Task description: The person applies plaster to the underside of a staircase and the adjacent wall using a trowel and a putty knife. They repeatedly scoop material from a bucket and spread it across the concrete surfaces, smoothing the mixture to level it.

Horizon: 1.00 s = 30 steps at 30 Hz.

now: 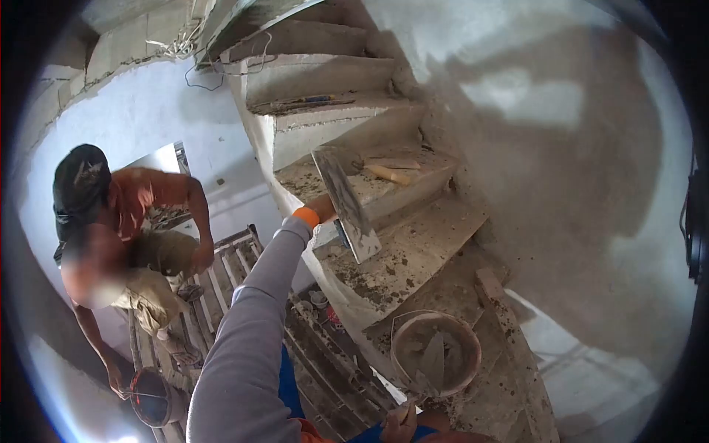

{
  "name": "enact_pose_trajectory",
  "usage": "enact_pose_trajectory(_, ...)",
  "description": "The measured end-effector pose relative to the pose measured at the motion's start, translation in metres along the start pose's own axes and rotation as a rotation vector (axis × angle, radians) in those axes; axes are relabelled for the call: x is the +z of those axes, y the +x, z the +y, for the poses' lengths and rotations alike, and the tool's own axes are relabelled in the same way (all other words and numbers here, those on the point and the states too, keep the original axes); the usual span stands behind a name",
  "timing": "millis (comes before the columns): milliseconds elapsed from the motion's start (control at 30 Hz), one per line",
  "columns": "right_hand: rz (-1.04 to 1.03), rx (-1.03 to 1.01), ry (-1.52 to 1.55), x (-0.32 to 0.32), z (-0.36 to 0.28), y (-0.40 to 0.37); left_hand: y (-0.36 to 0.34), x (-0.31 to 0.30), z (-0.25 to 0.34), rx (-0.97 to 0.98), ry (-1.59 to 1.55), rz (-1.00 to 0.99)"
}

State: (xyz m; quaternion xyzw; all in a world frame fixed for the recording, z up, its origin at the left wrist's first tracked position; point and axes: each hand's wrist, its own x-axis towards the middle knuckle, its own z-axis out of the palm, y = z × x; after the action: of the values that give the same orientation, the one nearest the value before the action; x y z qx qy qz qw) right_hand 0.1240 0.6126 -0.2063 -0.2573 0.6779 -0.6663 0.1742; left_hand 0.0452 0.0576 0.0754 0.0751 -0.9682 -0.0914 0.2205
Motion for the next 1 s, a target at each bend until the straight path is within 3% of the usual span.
enact_pose_trajectory(100,-0.026,0.014,0.018,0.001,0.003,0.0,-0.014,-0.034,0.05,-0.114,0.028,-0.093)
enact_pose_trajectory(267,-0.032,0.031,0.036,0.007,0.005,0.003,-0.004,0.0,-0.004,-0.023,0.106,-0.047)
enact_pose_trajectory(600,0.172,0.089,0.108,0.014,0.001,0.007,0.001,0.011,-0.013,0.031,0.066,0.017)
enact_pose_trajectory(667,0.178,-0.096,-0.301,0.01,0.026,0.022,-0.001,-0.001,-0.004,0.0,0.138,-0.021)
enact_pose_trajectory(733,0.179,-0.292,-0.585,0.008,0.007,0.016,-0.005,-0.007,0.008,-0.047,0.157,-0.062)
enact_pose_trajectory(800,0.156,-0.466,-0.888,0.004,-0.035,0.025,0.003,0.007,-0.012,-0.245,0.031,-0.114)
enact_pose_trajectory(867,0.155,-0.633,-1.323,-0.011,-0.053,0.032,0.006,0.011,-0.025,-0.085,0.053,-0.111)
enact_pose_trajectory(933,0.261,-0.405,-1.122,-0.031,-0.072,0.032,0.009,0.019,-0.032,-0.028,0.133,-0.104)
enact_pose_trajectory(967,0.061,-0.007,-0.999,-0.046,-0.094,0.032,0.009,0.022,-0.033,-0.007,0.18,-0.11)
enact_pose_trajectory(1000,0.303,-0.243,-0.996,-0.055,-0.094,0.034,0.01,0.024,-0.033,0.013,0.227,-0.112)
